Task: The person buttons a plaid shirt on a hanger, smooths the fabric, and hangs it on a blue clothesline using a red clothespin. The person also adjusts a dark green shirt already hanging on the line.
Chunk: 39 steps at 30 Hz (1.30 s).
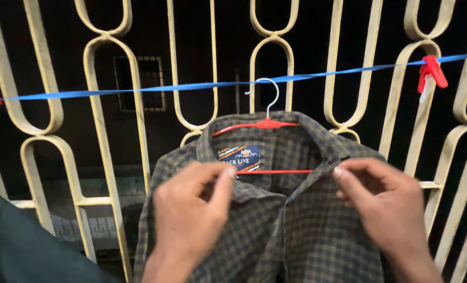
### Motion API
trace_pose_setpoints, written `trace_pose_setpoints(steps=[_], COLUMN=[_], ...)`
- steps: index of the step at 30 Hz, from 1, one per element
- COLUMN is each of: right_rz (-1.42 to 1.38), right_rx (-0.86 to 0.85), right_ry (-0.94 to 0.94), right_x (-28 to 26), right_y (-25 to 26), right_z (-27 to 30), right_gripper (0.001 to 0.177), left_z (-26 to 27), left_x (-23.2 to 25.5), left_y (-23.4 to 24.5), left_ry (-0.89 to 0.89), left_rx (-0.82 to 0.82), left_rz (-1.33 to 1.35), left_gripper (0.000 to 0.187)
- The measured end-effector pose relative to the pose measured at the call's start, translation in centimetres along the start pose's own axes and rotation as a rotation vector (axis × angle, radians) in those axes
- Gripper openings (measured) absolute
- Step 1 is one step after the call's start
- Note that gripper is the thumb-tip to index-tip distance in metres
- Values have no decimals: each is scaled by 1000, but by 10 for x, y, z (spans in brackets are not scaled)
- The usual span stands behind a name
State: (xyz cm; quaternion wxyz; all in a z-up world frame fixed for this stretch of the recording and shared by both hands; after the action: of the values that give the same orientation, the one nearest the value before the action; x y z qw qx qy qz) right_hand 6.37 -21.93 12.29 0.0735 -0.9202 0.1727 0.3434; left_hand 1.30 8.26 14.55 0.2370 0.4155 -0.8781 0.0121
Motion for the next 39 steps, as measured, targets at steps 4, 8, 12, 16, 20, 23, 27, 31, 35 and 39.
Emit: trace_pose_setpoints(steps=[4,8,12,16,20,23,27,31,35,39], right_rz=[1,168,245,409,559,397,192,191,319,353], right_rx=[48,50,-59,-227,-309,-329,-264,-442,-540,-412], right_ry=[147,295,330,223,-214,-348,-479,-586,-819,-669], right_x=[-21,-35,-29,-1,62,91,122,153,196,213], right_y=[8,4,-4,-5,12,25,41,47,64,89], right_z=[-19,-38,-61,-81,-83,-83,-82,-72,-50,-65], right_gripper=[15,15,23,34,34,29,38,52,47,41], left_z=[-24,-40,-40,-40,-43,-36,-20,5,24,7], left_x=[-15,-33,-55,-73,-107,-146,-170,-189,-202,-212], left_y=[19,11,3,9,0,-11,-25,-22,-19,10], left_ry=[-74,-110,-27,21,114,356,526,629,615,540], left_rx=[80,-7,-112,-79,-251,-428,-567,-726,-828,-601], left_rz=[-238,-355,-457,-533,-533,-199,269,224,138,-34], left_gripper=[14,24,32,46,40,36,35,40,44,33])
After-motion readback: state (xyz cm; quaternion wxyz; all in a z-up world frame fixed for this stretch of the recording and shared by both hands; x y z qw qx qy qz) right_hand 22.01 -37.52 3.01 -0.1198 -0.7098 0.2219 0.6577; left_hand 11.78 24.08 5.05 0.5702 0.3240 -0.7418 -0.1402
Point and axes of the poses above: each hand's wrist, its own z-axis away from the middle knuckle, its own y-axis out of the back of the hand, x = y × z, the point moved 10 cm from there along -z, towards the middle knuckle, and after that the axes turned 11 degrees about -z, right-handed, at the moved point
